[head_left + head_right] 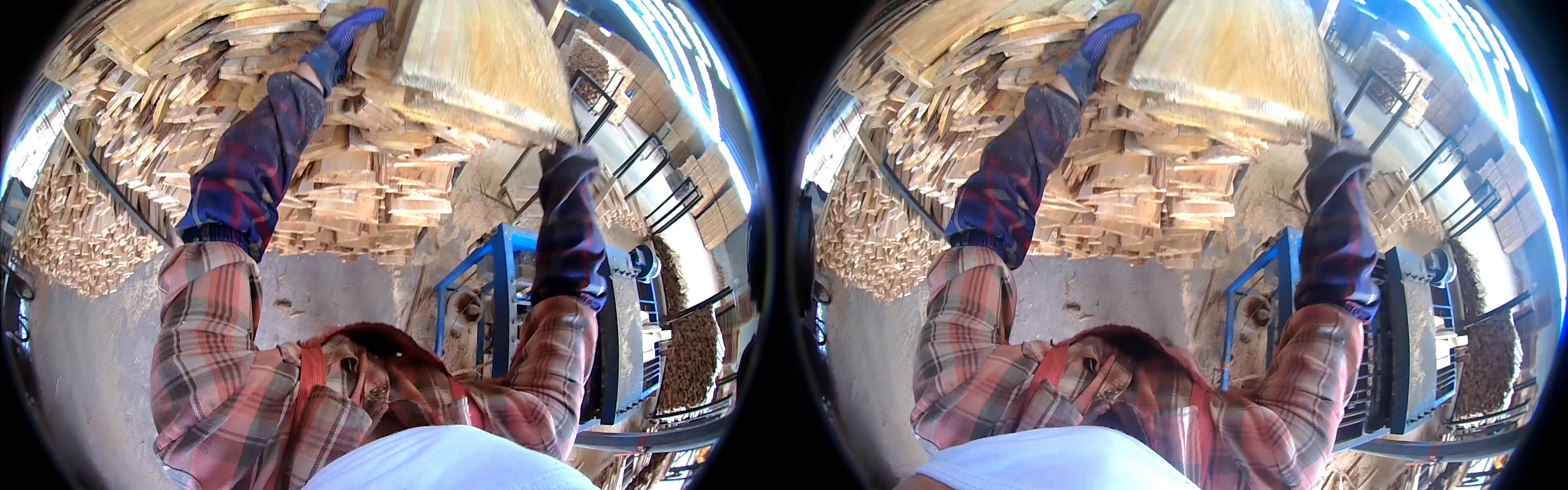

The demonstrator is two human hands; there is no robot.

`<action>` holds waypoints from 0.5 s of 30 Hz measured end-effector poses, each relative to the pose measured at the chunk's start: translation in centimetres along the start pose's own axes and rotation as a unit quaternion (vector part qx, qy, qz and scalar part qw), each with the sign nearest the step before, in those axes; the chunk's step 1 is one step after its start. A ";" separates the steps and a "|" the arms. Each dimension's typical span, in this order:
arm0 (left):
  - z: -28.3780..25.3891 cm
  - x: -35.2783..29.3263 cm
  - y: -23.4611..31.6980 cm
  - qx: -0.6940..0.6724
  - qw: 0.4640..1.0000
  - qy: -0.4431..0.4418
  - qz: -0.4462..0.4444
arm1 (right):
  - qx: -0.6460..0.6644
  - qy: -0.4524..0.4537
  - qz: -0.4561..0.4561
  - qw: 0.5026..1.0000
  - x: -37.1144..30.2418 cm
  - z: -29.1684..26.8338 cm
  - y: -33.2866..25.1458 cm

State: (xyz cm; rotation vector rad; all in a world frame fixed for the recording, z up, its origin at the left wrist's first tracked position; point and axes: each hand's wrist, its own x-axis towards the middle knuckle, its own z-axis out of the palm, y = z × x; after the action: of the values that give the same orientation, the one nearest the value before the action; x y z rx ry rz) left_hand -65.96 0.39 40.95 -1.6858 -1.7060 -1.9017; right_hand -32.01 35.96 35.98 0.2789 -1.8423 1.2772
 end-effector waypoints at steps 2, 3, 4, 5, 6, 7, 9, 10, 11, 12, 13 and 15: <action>8.8 -1.2 0.8 -0.200 0.968 0.052 -0.144 | -0.063 0.023 0.038 0.997 -3.9 -3.0 -0.6; 8.9 -1.5 2.1 -0.215 0.965 0.045 -0.145 | -0.069 0.023 0.043 0.996 -4.6 -3.1 -1.1; 8.4 -2.0 2.7 -0.221 0.968 0.023 -0.120 | -0.072 0.022 0.043 0.996 -4.7 -3.1 -1.0; 8.0 -2.6 3.2 -0.236 0.967 0.005 -0.099 | -0.078 0.021 0.042 0.996 -4.5 -3.1 -1.0; 7.9 -3.2 3.2 -0.251 0.965 -0.012 -0.080 | -0.087 0.019 0.036 0.995 -4.0 -3.3 -1.1; 6.6 -4.2 3.2 -0.235 0.969 -0.019 -0.071 | -0.078 0.016 0.027 0.996 -3.5 -2.3 -0.3; 6.3 -5.0 2.2 -0.151 0.985 0.024 -0.076 | -0.076 0.011 0.008 0.997 -1.0 -1.2 0.5; 6.9 -5.3 1.7 -0.133 0.987 0.048 -0.080 | -0.087 0.009 0.001 0.996 -1.0 -0.9 0.1; 7.1 -5.5 1.4 -0.125 0.987 0.061 -0.081 | -0.088 0.012 0.000 0.996 -1.1 -0.5 0.0; 7.3 -5.6 1.0 -0.126 0.986 0.070 -0.080 | -0.089 0.011 -0.003 0.996 -1.6 0.1 0.1; 7.2 -6.1 0.6 -0.128 0.987 0.068 -0.066 | -0.081 0.009 0.002 0.997 -2.7 0.6 0.4; 5.9 -7.6 -0.3 -0.121 0.992 0.020 0.020 | -0.056 0.009 0.016 0.998 -4.8 1.4 0.7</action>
State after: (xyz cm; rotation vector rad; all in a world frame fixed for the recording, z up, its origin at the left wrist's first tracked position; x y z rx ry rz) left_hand -59.39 0.56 33.86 -1.7295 -1.4665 -2.1840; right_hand -30.24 33.80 31.75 0.1781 -1.9021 1.1901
